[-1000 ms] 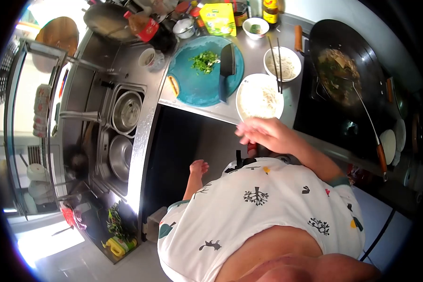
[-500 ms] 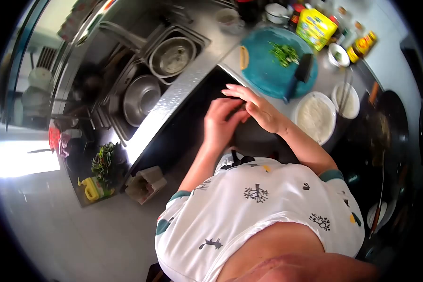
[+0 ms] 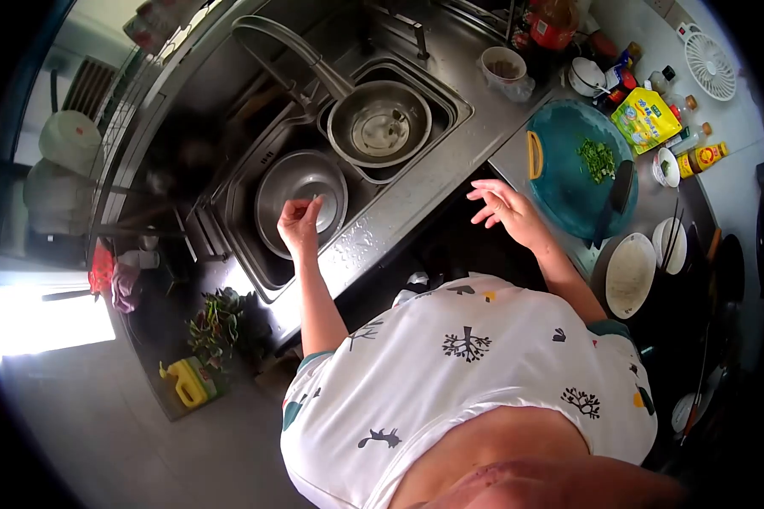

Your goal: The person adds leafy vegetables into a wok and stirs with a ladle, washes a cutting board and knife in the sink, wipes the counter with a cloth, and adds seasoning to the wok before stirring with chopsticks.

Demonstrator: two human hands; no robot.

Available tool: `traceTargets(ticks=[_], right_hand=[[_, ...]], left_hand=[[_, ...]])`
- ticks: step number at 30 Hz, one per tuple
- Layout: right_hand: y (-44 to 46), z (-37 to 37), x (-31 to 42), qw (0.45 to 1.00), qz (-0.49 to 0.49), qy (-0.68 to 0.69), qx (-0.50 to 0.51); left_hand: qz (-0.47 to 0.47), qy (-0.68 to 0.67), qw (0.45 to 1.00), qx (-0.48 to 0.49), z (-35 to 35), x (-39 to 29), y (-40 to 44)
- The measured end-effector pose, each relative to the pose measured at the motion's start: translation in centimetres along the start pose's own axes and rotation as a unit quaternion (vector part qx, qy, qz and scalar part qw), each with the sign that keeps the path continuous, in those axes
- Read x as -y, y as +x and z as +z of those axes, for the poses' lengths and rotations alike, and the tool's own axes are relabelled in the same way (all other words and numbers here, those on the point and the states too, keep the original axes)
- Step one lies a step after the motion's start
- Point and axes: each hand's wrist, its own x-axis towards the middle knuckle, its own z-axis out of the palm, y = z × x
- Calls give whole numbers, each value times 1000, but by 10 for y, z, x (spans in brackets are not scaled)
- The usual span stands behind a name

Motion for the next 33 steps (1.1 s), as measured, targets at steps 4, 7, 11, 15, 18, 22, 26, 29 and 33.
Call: traceTargets(ticks=[4, 7, 11, 15, 18, 22, 26, 29, 33], right_hand=[[-13, -4, -24, 996, 85, 18, -38], [-28, -3, -19, 992, 100, 22, -72], [-41, -7, -21, 972, 158, 45, -169], [-53, 2, -15, 967, 176, 29, -180], [-67, 4, -18, 965, 170, 30, -198], [-91, 8, -23, 947, 177, 51, -264], [-114, 6, -35, 928, 182, 72, -318], [-123, 6, -40, 921, 180, 78, -336], [-125, 6, -50, 924, 179, 81, -329]], left_hand=[[92, 529, 830, 153, -32, 189, 25], [-55, 481, 868, 108, 2, 143, 50], [-69, 319, 943, 56, 56, 141, 98], [-113, 262, 958, 24, 97, 197, 150], [-186, 249, 946, 90, 119, 202, 172], [-199, 320, 916, 139, 118, 223, 198], [-184, 296, 934, 75, 117, 172, 192], [-172, 160, 971, 52, 117, 133, 190], [-154, 104, 981, 57, 105, 91, 204]])
